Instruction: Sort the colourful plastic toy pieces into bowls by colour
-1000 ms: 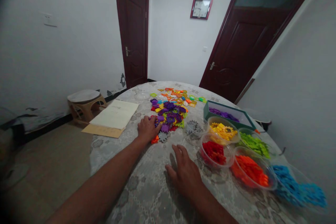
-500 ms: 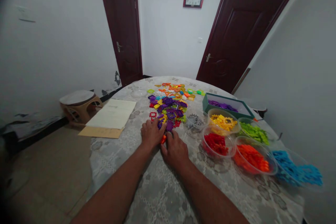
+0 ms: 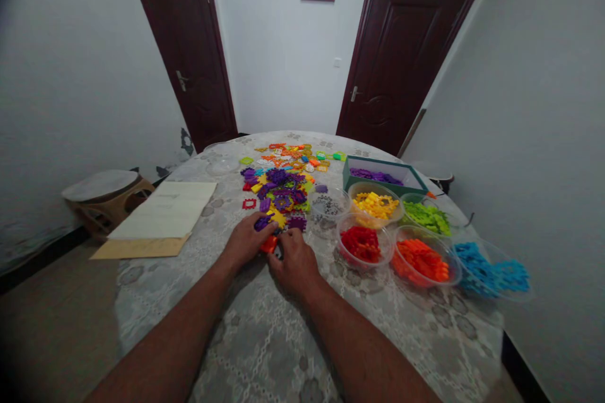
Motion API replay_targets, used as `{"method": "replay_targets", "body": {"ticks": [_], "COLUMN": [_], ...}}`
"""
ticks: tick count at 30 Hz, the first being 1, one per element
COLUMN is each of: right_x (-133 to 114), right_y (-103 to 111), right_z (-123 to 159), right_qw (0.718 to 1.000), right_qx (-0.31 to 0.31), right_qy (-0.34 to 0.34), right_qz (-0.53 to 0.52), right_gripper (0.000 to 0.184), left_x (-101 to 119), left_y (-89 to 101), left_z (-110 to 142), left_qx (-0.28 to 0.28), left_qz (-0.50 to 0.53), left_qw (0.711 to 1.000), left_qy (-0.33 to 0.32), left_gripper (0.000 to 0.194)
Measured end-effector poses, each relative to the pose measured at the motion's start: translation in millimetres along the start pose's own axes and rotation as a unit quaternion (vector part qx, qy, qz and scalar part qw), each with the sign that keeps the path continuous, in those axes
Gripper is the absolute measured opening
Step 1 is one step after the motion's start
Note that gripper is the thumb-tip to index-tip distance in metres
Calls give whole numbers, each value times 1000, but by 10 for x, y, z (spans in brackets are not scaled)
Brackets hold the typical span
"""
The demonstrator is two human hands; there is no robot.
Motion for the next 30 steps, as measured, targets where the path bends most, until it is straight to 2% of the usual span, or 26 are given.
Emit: {"method": "replay_targets", "body": {"ticks": [4,9,15,20,24,30], "right_x": [69,129,146,126,143,158], "right_y": [-50,-147,-112,-34,-7,13], "right_z": [-52,-98,-142,-154,-163,-198], "right_qw": [999,994,979,969,965,967], "right_qx": [15,69,124,148,149,142], "right_qy": [3,-5,17,32,6,-37], "right_qz": [-40,-84,-160,-195,-217,-210], "right_gripper": [24,21,30,34,33,36], "left_x": [-11,-22,111,234,247,260], "left_y": [4,-28,-3,18,1,-66], "left_z": [-52,-85,-63,-25,-12,25], "left_qx": [-7,-36,-70,-73,-75,-96], "left_qz": [-76,-46,26,97,136,223], "left_qw": [996,996,997,992,987,969], "left_qy": [-46,-72,-28,12,36,50], "left_gripper": [31,29,39,47,47,35]}}
Point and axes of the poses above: each hand's wrist, its own z-axis away from the middle knuckle, its own y-axis out of the back of the hand, x = y × z, the point moved 1 cm from there along -z, towards the middle knuckle, and after that the axes turned 13 degrees about z, right-handed, at the moved point
